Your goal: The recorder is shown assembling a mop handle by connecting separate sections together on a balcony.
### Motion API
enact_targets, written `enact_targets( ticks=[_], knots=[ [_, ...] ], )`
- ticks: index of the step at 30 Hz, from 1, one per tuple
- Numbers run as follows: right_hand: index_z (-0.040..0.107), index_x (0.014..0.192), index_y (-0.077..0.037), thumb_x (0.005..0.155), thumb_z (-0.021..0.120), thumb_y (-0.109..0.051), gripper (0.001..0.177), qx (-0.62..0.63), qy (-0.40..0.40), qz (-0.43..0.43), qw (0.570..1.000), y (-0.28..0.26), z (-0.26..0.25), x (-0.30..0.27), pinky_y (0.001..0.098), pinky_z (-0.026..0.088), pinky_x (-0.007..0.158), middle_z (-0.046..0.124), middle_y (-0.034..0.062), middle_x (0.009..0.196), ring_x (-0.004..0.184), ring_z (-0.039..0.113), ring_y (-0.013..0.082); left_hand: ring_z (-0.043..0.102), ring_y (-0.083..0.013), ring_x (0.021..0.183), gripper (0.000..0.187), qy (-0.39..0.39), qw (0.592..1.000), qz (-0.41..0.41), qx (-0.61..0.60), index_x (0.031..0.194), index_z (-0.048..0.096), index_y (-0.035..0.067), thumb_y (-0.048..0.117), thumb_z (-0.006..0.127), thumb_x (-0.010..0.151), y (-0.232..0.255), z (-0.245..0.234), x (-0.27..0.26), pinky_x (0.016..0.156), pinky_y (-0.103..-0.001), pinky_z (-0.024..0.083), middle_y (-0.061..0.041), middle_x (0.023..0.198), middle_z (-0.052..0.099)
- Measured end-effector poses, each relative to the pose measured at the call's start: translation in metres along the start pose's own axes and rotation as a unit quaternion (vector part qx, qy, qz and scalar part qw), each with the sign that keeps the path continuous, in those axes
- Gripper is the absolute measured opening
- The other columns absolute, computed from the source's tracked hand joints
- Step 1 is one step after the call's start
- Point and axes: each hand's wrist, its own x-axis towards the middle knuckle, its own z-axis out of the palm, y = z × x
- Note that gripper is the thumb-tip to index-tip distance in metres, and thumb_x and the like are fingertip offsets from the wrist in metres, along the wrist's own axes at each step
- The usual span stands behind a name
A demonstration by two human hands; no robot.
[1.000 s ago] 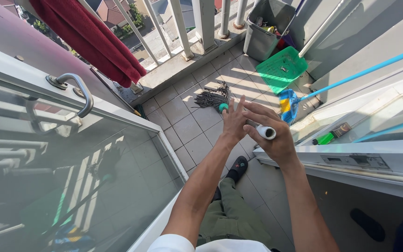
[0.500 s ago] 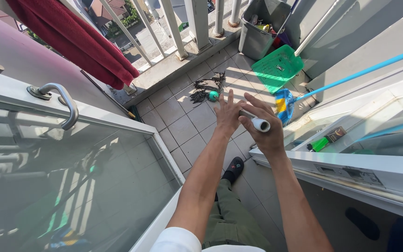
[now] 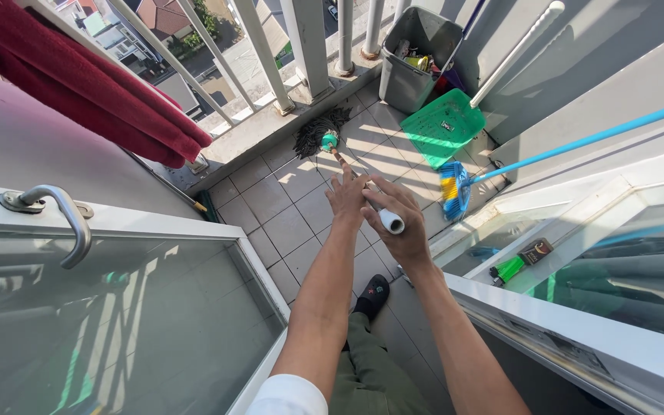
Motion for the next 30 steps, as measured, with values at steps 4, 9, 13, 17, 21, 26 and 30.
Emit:
enact_targets(
  ticks=[4,9,13,17,21,26,30],
  knots=[
    [0.072,0.121,-0.009,0.090,0.079,-0.017,0.033,0.010,0.004,0.011,1.000,0.011,0.015,0.012,0.0410,0.050,0.107,0.066,0.0119,0.140,0.128,0.063,0.0295,0.026,-0.0418,0.151,0.036,-0.030,0.999,-0.033,0.003,0.128,0.065,0.036,0.025,0.063,0.094,0.007,-0.021,0.015,0.116,-0.067,0.028,-0.003,0.163,0.031],
    [0.069,0.124,-0.008,0.093,0.078,-0.017,0.034,0.000,0.052,0.023,0.998,0.017,0.016,0.032,0.0391,0.052,0.104,0.069,0.0110,0.133,0.120,0.066,0.0266,0.024,-0.0442,0.150,0.053,-0.003,0.999,0.031,0.036,0.137,0.059,0.033,0.021,0.072,0.087,0.006,-0.021,0.032,0.115,-0.068,0.027,-0.005,0.159,0.033],
    [0.069,0.125,-0.008,0.095,0.076,-0.017,0.033,-0.011,0.061,0.006,0.998,0.024,0.020,0.030,0.0393,0.052,0.107,0.070,0.0107,0.132,0.123,0.067,0.0260,0.022,-0.0421,0.150,0.061,-0.032,0.998,0.008,0.047,0.136,0.058,0.035,0.020,0.077,0.081,0.015,-0.031,0.028,0.116,-0.065,0.027,-0.005,0.161,0.029],
    [0.069,0.125,-0.006,0.094,0.077,-0.025,0.037,0.005,0.039,0.004,0.999,0.018,0.019,0.027,0.0405,0.052,0.106,0.067,0.0134,0.136,0.125,0.065,0.0297,0.026,-0.0425,0.149,0.054,-0.003,1.000,-0.011,-0.003,0.138,0.059,0.034,0.022,0.072,0.087,0.006,-0.018,0.028,0.116,-0.067,0.028,-0.004,0.157,0.038],
    [0.067,0.128,-0.003,0.099,0.071,-0.036,0.045,0.055,0.038,0.016,0.998,-0.001,0.015,0.023,0.0404,0.051,0.107,0.059,0.0198,0.145,0.132,0.060,0.0330,0.028,-0.0445,0.147,0.053,0.023,0.998,-0.004,-0.051,0.134,0.062,0.029,0.019,0.073,0.084,0.013,-0.034,0.009,0.115,-0.067,0.027,-0.006,0.156,0.041],
    [0.065,0.130,-0.003,0.100,0.066,-0.041,0.048,0.190,0.010,0.103,0.976,-0.005,0.011,0.005,0.0366,0.053,0.109,0.066,0.0159,0.138,0.129,0.064,0.0254,0.031,-0.0447,0.147,0.038,0.045,0.998,0.034,-0.032,0.122,0.070,0.025,0.020,0.073,0.085,0.010,-0.030,-0.004,0.115,-0.067,0.029,-0.011,0.157,0.042],
    [0.064,0.131,-0.003,0.105,0.061,-0.035,0.042,0.195,0.011,0.077,0.978,-0.016,-0.002,-0.001,0.0390,0.051,0.116,0.063,0.0168,0.144,0.139,0.059,0.0263,0.030,-0.0445,0.146,0.037,0.051,0.997,0.065,0.004,0.119,0.071,0.026,0.025,0.075,0.082,0.022,-0.043,-0.017,0.114,-0.073,0.020,-0.014,0.155,0.039]
  ],
)
